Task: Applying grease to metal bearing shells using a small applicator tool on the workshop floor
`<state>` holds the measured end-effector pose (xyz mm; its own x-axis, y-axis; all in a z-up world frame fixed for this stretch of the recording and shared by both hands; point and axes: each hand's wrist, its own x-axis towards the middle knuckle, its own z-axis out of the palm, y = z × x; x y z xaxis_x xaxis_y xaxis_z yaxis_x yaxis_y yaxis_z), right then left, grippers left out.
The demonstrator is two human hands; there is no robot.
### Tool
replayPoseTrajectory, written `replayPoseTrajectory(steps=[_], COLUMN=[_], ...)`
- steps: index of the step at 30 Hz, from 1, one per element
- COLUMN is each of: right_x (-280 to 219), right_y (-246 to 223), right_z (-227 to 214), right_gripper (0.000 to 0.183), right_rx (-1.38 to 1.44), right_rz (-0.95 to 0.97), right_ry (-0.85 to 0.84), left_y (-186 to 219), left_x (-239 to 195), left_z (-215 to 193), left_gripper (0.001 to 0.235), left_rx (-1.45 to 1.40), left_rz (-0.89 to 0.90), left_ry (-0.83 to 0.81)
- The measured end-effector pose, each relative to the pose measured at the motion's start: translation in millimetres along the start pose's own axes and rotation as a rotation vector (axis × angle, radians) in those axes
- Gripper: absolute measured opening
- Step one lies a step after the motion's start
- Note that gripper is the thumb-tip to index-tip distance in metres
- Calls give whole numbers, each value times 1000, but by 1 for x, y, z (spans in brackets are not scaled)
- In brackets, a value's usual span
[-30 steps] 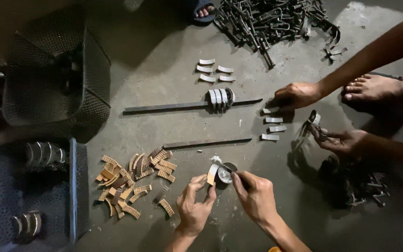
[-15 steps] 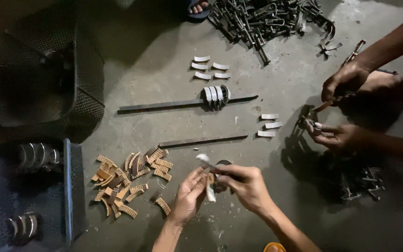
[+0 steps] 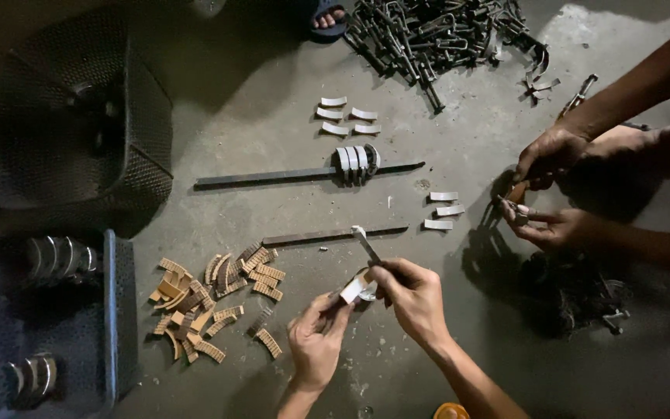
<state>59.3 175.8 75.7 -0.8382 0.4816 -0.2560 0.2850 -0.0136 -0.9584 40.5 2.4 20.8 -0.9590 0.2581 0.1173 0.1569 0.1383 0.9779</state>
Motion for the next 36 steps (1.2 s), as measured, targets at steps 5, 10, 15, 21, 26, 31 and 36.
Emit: replayPoseTrajectory(steps=[5, 10, 15, 21, 26, 31, 36], right_x=[-5, -18, -10, -22, -20, -15, -10], right_y=[7, 18, 27, 17, 22, 27, 42], right_z=[-13, -1, -10, -9, -2, -6, -27], right_gripper=[19, 19, 17, 11, 11, 11, 15], right_rx=[51, 60, -80, -341, -526, -487, -371], right_rz=[64, 242, 197, -314, -364, -290, -139], right_ry=[-81, -187, -140, -110, -20, 72, 183], left_y=[-22, 7, -9, -23, -24, -25, -42], left_x=[12, 19, 17, 15, 9, 4, 8], left_z=[-10, -11, -12, -10, -9, -7, -19], left_gripper=[26, 29, 28, 27, 28, 29, 25], left_rx=[254, 178, 261, 365, 421, 378, 299], left_rz=[259, 167, 199, 327, 381, 347, 247], left_ry=[138, 117, 142, 134, 84, 82, 9])
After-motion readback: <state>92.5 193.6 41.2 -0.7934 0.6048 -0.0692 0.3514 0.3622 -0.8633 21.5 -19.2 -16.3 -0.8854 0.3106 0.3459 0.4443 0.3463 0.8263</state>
